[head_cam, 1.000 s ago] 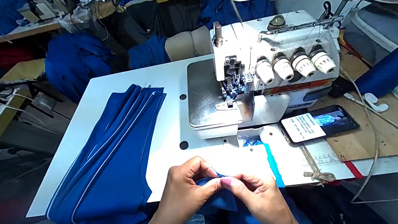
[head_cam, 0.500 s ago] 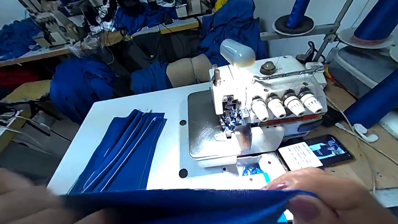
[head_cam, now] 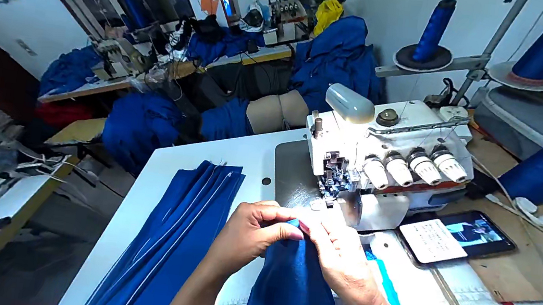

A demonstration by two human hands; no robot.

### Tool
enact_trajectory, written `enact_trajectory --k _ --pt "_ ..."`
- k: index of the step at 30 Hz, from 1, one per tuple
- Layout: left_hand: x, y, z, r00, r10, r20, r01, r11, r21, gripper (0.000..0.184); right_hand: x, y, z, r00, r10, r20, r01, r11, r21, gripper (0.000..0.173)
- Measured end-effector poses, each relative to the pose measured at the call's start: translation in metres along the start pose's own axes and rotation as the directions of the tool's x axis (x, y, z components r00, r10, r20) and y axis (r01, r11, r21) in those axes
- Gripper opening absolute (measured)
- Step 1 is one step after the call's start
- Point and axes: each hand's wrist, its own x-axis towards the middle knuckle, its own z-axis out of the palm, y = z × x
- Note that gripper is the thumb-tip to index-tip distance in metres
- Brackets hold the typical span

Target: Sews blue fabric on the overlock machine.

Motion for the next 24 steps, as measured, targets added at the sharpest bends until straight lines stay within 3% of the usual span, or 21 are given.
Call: enact_trajectory --k 5,8,11,17,24 --pt "-0.003 0.004 0.006 0.996 0.029 -0.085 -0.022 0.996 0.088 0.001 -0.03 0.004 0.001 0.995 -0.004 -0.1 0.009 0.998 0.055 0.019" --pt "-0.005 0.004 0.0 0.982 0.096 -0.164 -0.07 0.985 0.155 0.002 -0.078 0.02 -0.001 0.987 -0.112 -0.113 0.12 0.991 0.061 0.037" --pt "-0.01 0.005 -0.002 0.967 0.162 -0.198 -0.125 0.974 0.189 0.005 -0.118 0.035 -0.008 0.988 -0.107 -0.112 0.104 0.994 -0.033 0.025" --pt "-0.007 0.02 0.001 0.928 0.334 -0.166 -0.296 0.93 0.219 0.008 -0.139 0.029 -0.026 0.987 -0.08 -0.137 0.068 0.993 -0.093 0.016" --pt "-0.005 0.025 -0.014 0.836 0.548 -0.039 -0.545 0.836 0.067 0.011 -0.137 0.002 -0.034 0.983 0.129 -0.128 -0.106 0.978 0.177 0.015"
